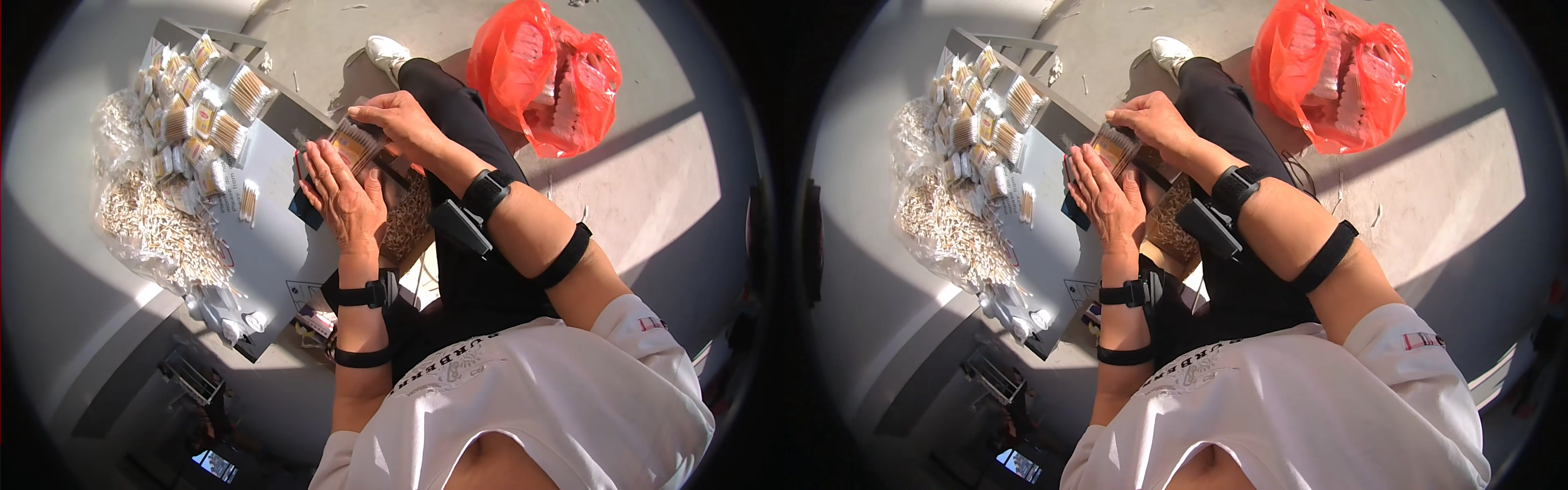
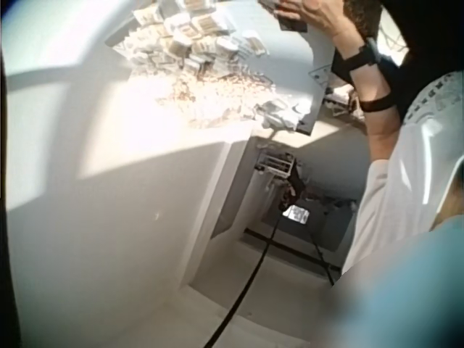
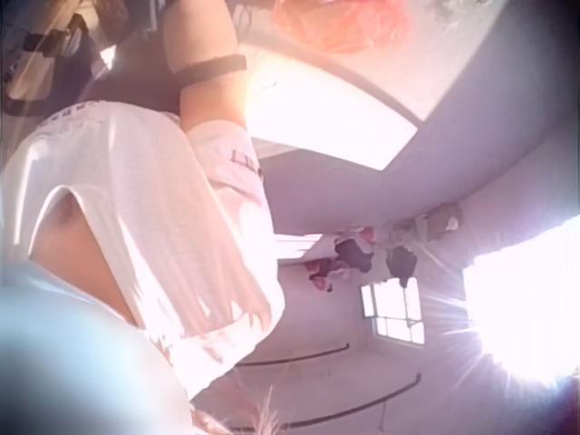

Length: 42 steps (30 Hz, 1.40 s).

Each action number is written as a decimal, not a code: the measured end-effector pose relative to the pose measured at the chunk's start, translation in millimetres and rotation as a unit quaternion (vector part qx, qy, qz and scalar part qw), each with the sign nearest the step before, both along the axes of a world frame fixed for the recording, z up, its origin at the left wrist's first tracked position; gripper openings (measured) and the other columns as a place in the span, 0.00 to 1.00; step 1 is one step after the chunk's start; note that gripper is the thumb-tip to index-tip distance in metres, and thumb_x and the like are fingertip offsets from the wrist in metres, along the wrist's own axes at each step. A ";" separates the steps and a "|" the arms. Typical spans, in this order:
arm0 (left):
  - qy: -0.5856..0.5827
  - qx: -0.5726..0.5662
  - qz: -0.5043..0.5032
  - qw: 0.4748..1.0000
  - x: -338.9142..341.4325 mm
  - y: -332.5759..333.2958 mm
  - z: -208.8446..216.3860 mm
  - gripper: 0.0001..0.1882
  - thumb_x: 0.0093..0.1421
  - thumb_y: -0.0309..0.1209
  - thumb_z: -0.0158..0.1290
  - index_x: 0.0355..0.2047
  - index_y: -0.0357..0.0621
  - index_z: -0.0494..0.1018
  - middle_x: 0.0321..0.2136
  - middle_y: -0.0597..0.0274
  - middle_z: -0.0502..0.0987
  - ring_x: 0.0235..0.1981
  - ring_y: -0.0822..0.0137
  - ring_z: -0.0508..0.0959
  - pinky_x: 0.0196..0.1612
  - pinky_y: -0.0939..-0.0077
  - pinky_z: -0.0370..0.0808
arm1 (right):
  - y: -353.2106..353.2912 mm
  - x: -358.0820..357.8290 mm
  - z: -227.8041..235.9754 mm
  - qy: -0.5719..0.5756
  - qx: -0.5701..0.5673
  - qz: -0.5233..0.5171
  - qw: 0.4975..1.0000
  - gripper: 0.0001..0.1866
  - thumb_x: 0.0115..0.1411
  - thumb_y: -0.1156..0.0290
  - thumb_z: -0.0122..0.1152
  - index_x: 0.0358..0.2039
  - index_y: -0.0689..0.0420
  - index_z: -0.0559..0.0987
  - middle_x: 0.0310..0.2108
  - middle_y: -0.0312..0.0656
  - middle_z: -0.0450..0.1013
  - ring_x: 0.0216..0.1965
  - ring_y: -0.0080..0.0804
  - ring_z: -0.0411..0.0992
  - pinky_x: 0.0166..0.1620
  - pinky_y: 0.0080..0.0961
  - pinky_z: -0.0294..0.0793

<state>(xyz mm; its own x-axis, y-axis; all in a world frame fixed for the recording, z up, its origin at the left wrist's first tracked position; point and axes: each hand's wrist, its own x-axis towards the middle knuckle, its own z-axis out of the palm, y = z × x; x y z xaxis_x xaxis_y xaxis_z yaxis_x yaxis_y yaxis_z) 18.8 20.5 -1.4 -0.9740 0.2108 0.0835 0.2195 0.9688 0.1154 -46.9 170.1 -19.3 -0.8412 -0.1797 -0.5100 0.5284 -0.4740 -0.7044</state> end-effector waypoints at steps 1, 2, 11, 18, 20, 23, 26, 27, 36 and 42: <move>0.006 0.008 0.001 1.000 0.8 0.5 1.8 0.42 0.63 0.52 0.42 0.67 0.38 0.44 0.68 0.45 0.43 0.69 0.48 0.45 0.66 0.45 0.42 | 1.6 3.6 0.6 0.000 0.000 -0.001 1.000 0.13 0.57 0.63 0.66 0.27 0.62 0.81 0.19 0.31 0.70 0.20 0.15 0.63 0.23 0.15 0.62; 0.012 0.016 0.003 1.000 1.8 0.7 3.7 0.42 0.63 0.51 0.43 0.67 0.38 0.44 0.68 0.45 0.43 0.69 0.48 0.45 0.66 0.45 0.41 | 2.7 6.8 2.3 -0.009 0.008 0.005 1.000 0.12 0.56 0.64 0.67 0.27 0.62 0.81 0.18 0.30 0.68 0.18 0.14 0.61 0.22 0.15 0.60; -0.039 -0.021 0.000 0.999 8.8 7.5 10.6 0.43 0.61 0.47 0.48 0.67 0.35 0.42 0.68 0.45 0.43 0.69 0.49 0.44 0.67 0.48 0.41 | 6.5 24.2 8.1 0.044 0.086 0.033 0.995 0.11 0.56 0.65 0.67 0.23 0.59 0.80 0.15 0.29 0.68 0.17 0.15 0.62 0.21 0.15 0.60; -0.010 0.095 0.032 0.995 8.5 5.3 10.1 0.43 0.63 0.50 0.44 0.67 0.35 0.39 0.68 0.42 0.41 0.69 0.46 0.44 0.67 0.47 0.43 | 7.0 28.2 0.3 -0.051 -0.035 -0.009 0.998 0.13 0.61 0.62 0.60 0.24 0.57 0.79 0.19 0.30 0.69 0.21 0.16 0.64 0.23 0.14 0.61; -0.019 0.087 0.068 0.994 8.7 3.1 8.5 0.43 0.64 0.50 0.42 0.67 0.35 0.37 0.68 0.41 0.40 0.69 0.46 0.44 0.67 0.47 0.42 | 6.0 28.9 1.1 -0.067 -0.048 -0.005 0.997 0.13 0.61 0.62 0.60 0.24 0.57 0.79 0.18 0.30 0.68 0.21 0.16 0.64 0.23 0.15 0.61; -0.028 0.050 0.096 0.994 9.9 1.2 6.4 0.43 0.64 0.50 0.42 0.67 0.35 0.37 0.68 0.40 0.40 0.69 0.46 0.43 0.67 0.46 0.40 | 5.8 27.1 5.7 -0.103 -0.074 -0.012 0.992 0.13 0.61 0.62 0.61 0.24 0.56 0.79 0.18 0.29 0.68 0.20 0.16 0.63 0.23 0.16 0.61; -0.044 0.082 0.084 0.992 8.7 3.0 7.7 0.42 0.65 0.49 0.41 0.67 0.36 0.36 0.68 0.40 0.40 0.69 0.47 0.41 0.67 0.46 0.39 | 3.2 21.6 1.3 -0.125 -0.114 -0.035 0.985 0.13 0.60 0.61 0.62 0.24 0.56 0.79 0.19 0.30 0.69 0.20 0.17 0.63 0.24 0.16 0.61; -0.045 0.107 0.072 0.991 7.8 2.2 8.6 0.42 0.66 0.49 0.40 0.67 0.36 0.35 0.68 0.41 0.40 0.70 0.48 0.40 0.67 0.47 0.39 | -0.1 18.9 1.2 -0.127 -0.139 -0.043 0.981 0.13 0.60 0.61 0.63 0.25 0.56 0.79 0.20 0.31 0.71 0.21 0.17 0.64 0.24 0.16 0.61; 0.031 0.660 0.086 0.746 -10.9 17.9 9.5 0.41 0.68 0.47 0.39 0.67 0.35 0.33 0.68 0.43 0.32 0.70 0.51 0.35 0.70 0.54 0.33 | -25.2 12.0 -13.5 -0.032 -0.112 -0.061 0.991 0.16 0.59 0.58 0.64 0.29 0.61 0.80 0.27 0.37 0.77 0.28 0.22 0.73 0.34 0.22 0.73; 0.049 0.703 0.103 0.702 -14.6 15.5 5.3 0.42 0.67 0.46 0.40 0.66 0.33 0.32 0.68 0.41 0.31 0.70 0.50 0.36 0.70 0.55 0.32 | -28.5 11.4 -9.8 -0.027 -0.054 -0.072 0.996 0.18 0.58 0.58 0.65 0.30 0.65 0.80 0.27 0.39 0.77 0.28 0.21 0.72 0.33 0.22 0.73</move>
<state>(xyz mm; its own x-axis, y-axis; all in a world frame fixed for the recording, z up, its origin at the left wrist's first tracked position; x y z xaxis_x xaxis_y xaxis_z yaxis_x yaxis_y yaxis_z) 4.2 36.0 3.8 -0.9465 -0.2924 0.1367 0.1653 -0.0755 0.9833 -35.6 141.6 -29.1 -0.8343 -0.1149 -0.5392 0.4847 -0.6188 -0.6181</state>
